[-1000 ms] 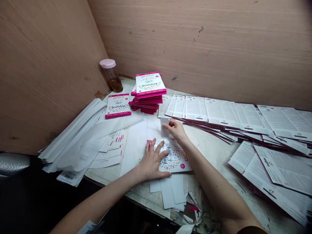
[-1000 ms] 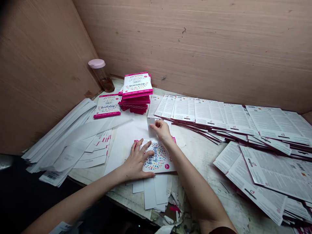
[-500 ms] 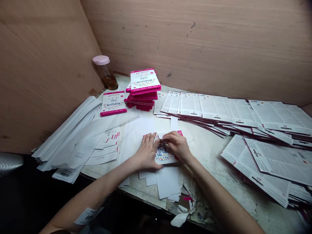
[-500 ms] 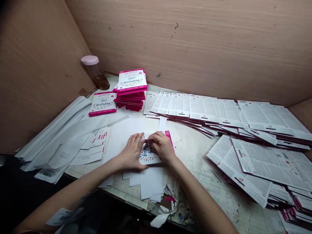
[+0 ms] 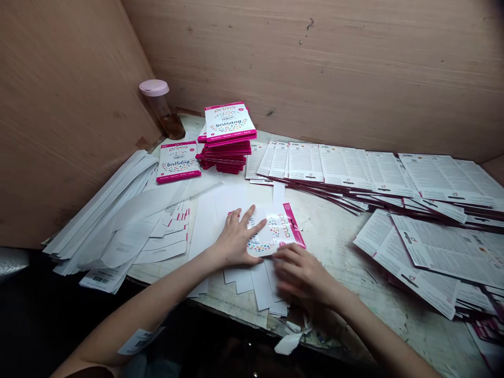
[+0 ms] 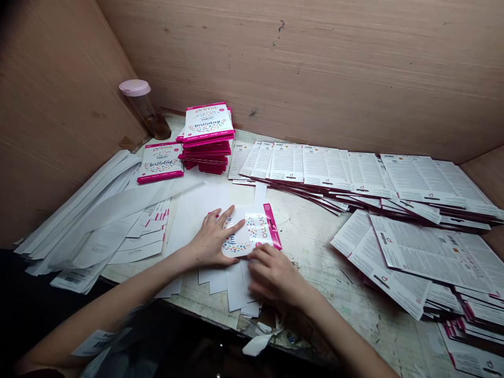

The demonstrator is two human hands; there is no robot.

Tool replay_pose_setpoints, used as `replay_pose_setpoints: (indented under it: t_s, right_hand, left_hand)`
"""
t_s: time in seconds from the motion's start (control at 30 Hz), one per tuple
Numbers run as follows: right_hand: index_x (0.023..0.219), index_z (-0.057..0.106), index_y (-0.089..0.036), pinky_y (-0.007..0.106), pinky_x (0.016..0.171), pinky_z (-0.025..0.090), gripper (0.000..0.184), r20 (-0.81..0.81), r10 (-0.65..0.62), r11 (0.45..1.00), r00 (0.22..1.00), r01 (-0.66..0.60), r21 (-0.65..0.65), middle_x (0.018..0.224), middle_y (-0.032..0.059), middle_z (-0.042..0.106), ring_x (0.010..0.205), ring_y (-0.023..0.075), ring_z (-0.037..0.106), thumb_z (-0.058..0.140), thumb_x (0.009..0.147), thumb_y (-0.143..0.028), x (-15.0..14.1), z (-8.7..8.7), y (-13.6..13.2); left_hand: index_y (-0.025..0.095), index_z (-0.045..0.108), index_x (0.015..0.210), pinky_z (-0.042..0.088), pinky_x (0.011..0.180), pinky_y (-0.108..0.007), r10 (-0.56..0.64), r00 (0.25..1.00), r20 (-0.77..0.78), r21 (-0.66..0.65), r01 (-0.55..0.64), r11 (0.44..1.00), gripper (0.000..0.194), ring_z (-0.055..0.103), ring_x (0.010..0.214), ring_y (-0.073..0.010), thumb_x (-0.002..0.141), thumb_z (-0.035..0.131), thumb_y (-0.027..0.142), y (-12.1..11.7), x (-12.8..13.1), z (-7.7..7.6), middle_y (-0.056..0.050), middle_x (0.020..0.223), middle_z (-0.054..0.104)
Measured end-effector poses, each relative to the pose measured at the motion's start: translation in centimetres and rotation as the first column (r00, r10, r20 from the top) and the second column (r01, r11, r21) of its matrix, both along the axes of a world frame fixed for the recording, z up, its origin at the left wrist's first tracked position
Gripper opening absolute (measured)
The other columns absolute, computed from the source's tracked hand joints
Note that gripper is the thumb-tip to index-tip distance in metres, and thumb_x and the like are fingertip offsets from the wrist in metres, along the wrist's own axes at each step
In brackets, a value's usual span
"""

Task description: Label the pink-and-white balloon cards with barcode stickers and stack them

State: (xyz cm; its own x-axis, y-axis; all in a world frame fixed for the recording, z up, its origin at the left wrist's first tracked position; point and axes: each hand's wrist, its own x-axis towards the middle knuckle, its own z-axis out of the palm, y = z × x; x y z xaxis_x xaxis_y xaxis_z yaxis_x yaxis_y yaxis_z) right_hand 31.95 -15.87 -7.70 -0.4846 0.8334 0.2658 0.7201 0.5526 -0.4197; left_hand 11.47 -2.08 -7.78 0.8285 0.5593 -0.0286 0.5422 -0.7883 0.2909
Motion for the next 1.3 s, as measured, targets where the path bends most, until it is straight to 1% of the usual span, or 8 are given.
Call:
replay_pose_setpoints:
  t_s: [0.1, 0.3, 0.43, 0.53, 0.67, 0.97, 1.13, 1.3]
  right_hand:
    - [0.104, 0.064, -0.013, 0.041, 0.085, 0.058, 0.024, 0.084, 0.037, 0.999, 0.996, -0.034, -0.028, 0.111, 0.0143, 0.067, 0.106, 0.0273, 0.061, 0.063, 0.085, -0.027, -0.4, 0.4, -2.9]
    - [0.107, 0.064, -0.009, 0.042, 0.084, 0.057, 0.026, 0.194, 0.044, 0.969, 0.98, -0.089, 0.229, 0.105, 0.0169, 0.071, 0.103, 0.0278, 0.064, 0.044, 0.09, -0.006, -1.7, 0.4, -4.0]
    - [0.095, 0.067, -0.016, 0.032, 0.068, 0.053, 0.02, -0.01, -0.022, 0.994, 1.0, 0.023, 0.104, 0.086, 0.0096, 0.071, 0.084, 0.0205, 0.063, 0.047, 0.094, -0.013, -1.2, 2.6, -1.7]
    - [0.085, 0.068, -0.02, 0.031, 0.063, 0.047, 0.018, -0.118, -0.091, 0.996, 0.989, 0.09, -0.013, 0.077, 0.0059, 0.068, 0.075, 0.0187, 0.058, 0.052, 0.094, -0.021, -0.3, 4.1, 1.3]
    - [0.08, 0.068, -0.021, 0.029, 0.066, 0.046, 0.015, -0.166, -0.121, 0.963, 0.979, 0.076, -0.257, 0.077, 0.0032, 0.068, 0.074, 0.0166, 0.059, 0.057, 0.091, -0.022, 0.6, 4.9, 5.1]
    - [0.069, 0.063, -0.019, 0.029, 0.07, 0.042, 0.012, -0.265, -0.3, 0.922, 0.916, 0.207, -0.327, 0.069, 0.0001, 0.06, 0.075, 0.0165, 0.055, 0.068, 0.079, -0.015, 0.2, 0.3, 10.0]
    - [0.068, 0.065, -0.019, 0.03, 0.071, 0.043, 0.013, -0.283, -0.318, 0.922, 0.905, 0.227, -0.313, 0.076, 0.0002, 0.054, 0.076, 0.0153, 0.054, 0.069, 0.08, -0.022, 0.2, -1.4, 10.4]
    - [0.069, 0.063, -0.019, 0.033, 0.073, 0.043, 0.013, -0.281, -0.343, 0.914, 0.896, 0.248, -0.322, 0.076, 0.0005, 0.054, 0.077, 0.0168, 0.053, 0.067, 0.081, -0.023, 0.4, -2.3, 10.4]
  left_hand:
    - [0.03, 0.033, 0.149, 0.018, 0.107, -0.066, -0.045, 0.999, -0.024, 0.002, 0.045, 0.999, 0.107, 0.02, 0.133, -0.0548, 0.057, 0.072, 0.07, 0.0, 0.2, 0.1, -0.004, 0.161, 0.02]
    - [0.032, 0.029, 0.151, 0.006, 0.104, -0.075, -0.04, 0.999, -0.008, -0.069, 0.039, 0.997, 0.114, 0.011, 0.135, -0.0591, 0.055, 0.063, 0.084, 0.1, 0.1, -0.5, -0.005, 0.159, 0.025]
    - [0.024, 0.026, 0.152, -0.006, 0.107, -0.073, -0.108, 0.994, -0.005, -0.074, 0.108, 0.991, 0.118, 0.001, 0.144, -0.0492, 0.056, 0.061, 0.085, 0.3, 0.4, -0.8, -0.012, 0.16, 0.021]
    - [0.016, 0.025, 0.152, -0.001, 0.115, -0.061, -0.166, 0.986, 0.005, -0.094, 0.166, 0.982, 0.124, 0.005, 0.147, -0.0402, 0.056, 0.062, 0.084, 0.5, 0.6, -0.8, -0.017, 0.16, 0.018]
    - [0.014, 0.026, 0.151, 0.004, 0.117, -0.058, -0.159, 0.987, 0.03, -0.126, 0.161, 0.979, 0.131, 0.007, 0.147, -0.0394, 0.049, 0.067, 0.084, 0.5, 0.5, -0.8, -0.019, 0.159, 0.019]
    - [0.02, 0.026, 0.151, 0.005, 0.118, -0.056, -0.114, 0.982, 0.152, -0.097, 0.129, 0.987, 0.117, 0.018, 0.147, -0.035, 0.058, 0.071, 0.075, 0.3, 0.5, -1.6, -0.014, 0.156, 0.03]
    - [0.015, 0.012, 0.153, 0.013, 0.118, -0.053, -0.032, 0.98, 0.197, -0.152, 0.063, 0.986, 0.129, 0.029, 0.143, -0.0336, 0.056, 0.073, 0.073, 0.5, 0.8, -1.2, -0.019, 0.153, 0.034]
    - [0.018, 0.023, 0.151, 0.019, 0.117, -0.051, 0.056, 0.976, 0.21, -0.19, -0.016, 0.982, 0.107, 0.036, 0.14, -0.031, 0.067, 0.072, 0.064, 0.3, 1.4, -0.8, -0.016, 0.151, 0.04]
